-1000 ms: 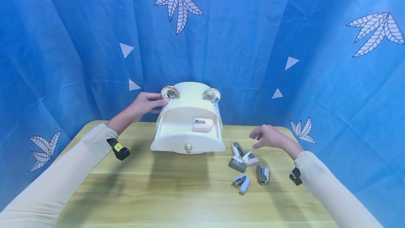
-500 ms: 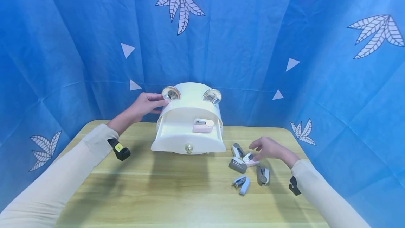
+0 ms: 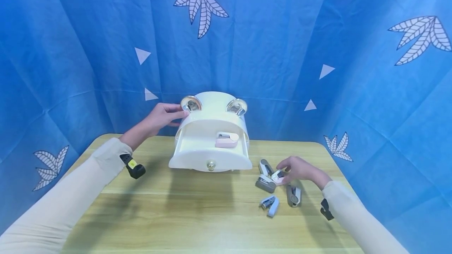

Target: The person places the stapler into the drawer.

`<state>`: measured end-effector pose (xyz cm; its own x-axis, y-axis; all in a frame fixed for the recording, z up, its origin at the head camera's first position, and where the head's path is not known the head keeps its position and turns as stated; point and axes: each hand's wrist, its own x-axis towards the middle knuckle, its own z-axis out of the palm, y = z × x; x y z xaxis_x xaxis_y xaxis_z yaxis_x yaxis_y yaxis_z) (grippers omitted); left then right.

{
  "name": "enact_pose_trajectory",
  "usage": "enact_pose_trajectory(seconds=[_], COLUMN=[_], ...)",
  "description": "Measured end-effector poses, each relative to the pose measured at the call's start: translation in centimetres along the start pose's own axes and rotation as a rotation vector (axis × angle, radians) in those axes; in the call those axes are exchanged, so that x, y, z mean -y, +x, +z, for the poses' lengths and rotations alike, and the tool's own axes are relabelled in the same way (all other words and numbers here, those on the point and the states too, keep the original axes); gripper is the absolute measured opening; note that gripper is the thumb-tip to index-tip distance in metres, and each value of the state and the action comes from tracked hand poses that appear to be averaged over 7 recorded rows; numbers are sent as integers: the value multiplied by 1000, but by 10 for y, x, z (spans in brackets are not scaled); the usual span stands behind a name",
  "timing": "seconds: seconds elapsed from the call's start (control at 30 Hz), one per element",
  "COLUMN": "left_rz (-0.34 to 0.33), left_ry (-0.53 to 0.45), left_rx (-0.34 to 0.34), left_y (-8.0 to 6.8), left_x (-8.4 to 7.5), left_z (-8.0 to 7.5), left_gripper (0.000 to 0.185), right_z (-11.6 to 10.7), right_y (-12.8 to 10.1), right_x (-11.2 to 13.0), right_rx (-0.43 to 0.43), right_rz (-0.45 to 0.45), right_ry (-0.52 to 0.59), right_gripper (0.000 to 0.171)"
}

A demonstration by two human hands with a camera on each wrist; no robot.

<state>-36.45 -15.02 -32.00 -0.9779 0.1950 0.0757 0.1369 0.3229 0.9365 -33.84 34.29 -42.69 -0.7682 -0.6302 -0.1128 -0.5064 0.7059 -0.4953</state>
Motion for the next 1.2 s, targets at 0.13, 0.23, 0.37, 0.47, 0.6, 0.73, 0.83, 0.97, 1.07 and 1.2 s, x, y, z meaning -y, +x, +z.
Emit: enact_pose_trajectory(seconds=[0.13,0.23,0.37,0.47,0.6,0.73,0.83,0.97,1.07,1.2], left_rz=[-5,-15,-15,-11,-16,-16,-17,-22,-17,-13], left_ry=[5,4,4,8,9,11,8,1,8,11], left_rx=[-3,-2,-3,-3,2,0,-2,0,-1,1], left_y=[0,-1,-1,0,2,4,4,4,4,4], left_x=[0,-1,-2,-1,-1,0,0,0,1,1], left_z=[0,1,0,0,-1,-1,-1,-1,-1,-2], left_gripper=[43,43,43,43,43,44,43,43,44,45], right_z=[2,3,3,4,5,5,5,4,2,-2], right_y=[1,2,3,5,6,8,8,8,9,8], right_x=[-1,-2,0,1,3,2,1,1,3,5], right_rx=[2,9,15,19,24,25,23,20,18,16], right_rz=[-7,-8,-3,0,-3,6,9,-4,-27,-58], right_ry=[-6,-11,-16,-23,-39,-43,-42,-54,-66,-89], right_gripper=[53,52,51,50,49,48,46,43,41,37])
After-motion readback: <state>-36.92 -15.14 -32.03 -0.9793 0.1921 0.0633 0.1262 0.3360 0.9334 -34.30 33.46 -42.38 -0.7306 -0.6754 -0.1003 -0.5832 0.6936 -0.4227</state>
